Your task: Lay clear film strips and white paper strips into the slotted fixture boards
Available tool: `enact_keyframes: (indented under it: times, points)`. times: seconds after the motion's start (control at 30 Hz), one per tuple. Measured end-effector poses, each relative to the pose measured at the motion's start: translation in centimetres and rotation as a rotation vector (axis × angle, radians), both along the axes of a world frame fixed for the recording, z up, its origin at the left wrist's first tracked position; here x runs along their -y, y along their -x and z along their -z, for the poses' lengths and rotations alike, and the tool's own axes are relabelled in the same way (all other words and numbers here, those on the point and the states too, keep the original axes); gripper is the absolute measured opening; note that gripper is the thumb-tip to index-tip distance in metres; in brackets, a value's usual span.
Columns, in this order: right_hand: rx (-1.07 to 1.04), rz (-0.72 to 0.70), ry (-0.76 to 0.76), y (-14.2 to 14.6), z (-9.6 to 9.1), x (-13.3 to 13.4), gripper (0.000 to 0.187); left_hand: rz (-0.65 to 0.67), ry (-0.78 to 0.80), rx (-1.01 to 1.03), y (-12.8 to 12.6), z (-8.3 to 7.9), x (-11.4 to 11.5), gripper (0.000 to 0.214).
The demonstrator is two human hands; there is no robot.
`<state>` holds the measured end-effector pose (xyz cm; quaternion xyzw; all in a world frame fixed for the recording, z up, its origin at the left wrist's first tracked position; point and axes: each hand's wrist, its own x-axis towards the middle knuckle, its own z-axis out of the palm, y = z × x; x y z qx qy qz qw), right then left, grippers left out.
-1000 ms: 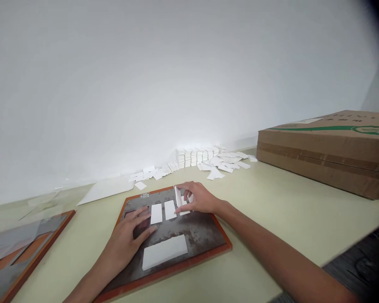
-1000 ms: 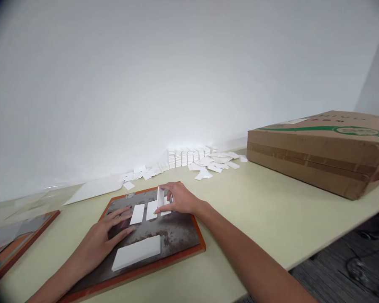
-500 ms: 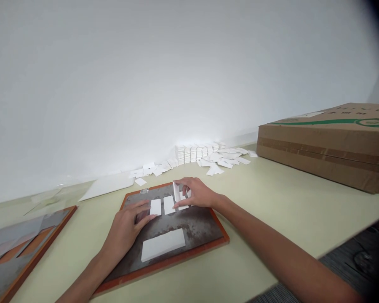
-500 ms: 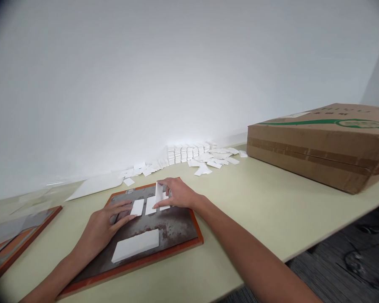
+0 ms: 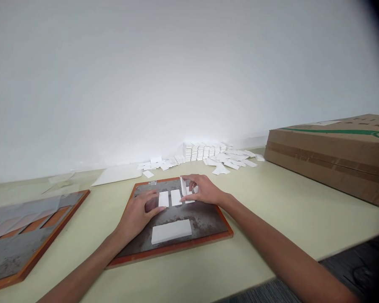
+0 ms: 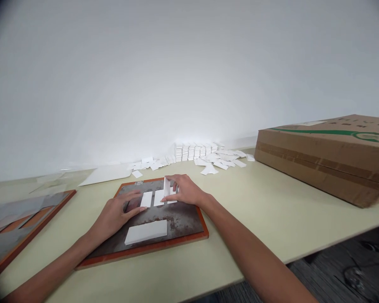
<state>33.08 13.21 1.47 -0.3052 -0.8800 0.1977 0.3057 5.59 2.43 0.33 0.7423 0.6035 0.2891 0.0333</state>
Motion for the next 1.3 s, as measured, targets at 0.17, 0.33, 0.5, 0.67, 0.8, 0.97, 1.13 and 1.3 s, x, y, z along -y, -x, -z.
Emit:
enact_keyframes:
  times: [0.17,0.33,0.5,0.67,0.8,0.97,1.13,1.3]
  points:
    - [0.002,-0.03,-0.017,0.1,0.5,-0.1,0.09,0.027,0.045,0.0,-0.4,0.2,0.3,0.054]
    - [-0.002,-0.045,-0.029,0.1,0.6,-0.1,0.088,0.147,0.118,0.051,-1.1,0.3,1.0,0.05]
    - [0.051,-0.038,-0.025,0.6,0.5,0.7,0.083,0.078,-0.019,0.312,-0.6,0.0,0.7,0.062]
    - [0.174,-0.069,-0.07,4.3,-0.7,1.7,0.079,-0.038,-0.21,0.646,0.6,-0.1,0.2,0.061]
    - [0.263,-0.185,-0.1,8.6,-2.0,1.9,0.056,-0.107,-0.266,0.847,1.3,0.3,-0.1,0.052]
    - [0.285,-0.203,-0.118,11.4,-1.7,2.2,0.064,-0.152,-0.229,0.961,1.8,1.2,-0.9,0.041]
    - [0.245,-0.146,-0.117,11.4,-0.5,2.3,0.075,-0.161,-0.146,0.961,1.9,1.6,-1.2,0.039]
    - [0.135,-0.098,-0.081,10.1,-0.8,2.1,0.079,-0.073,0.041,0.771,2.4,0.5,-0.5,0.039]
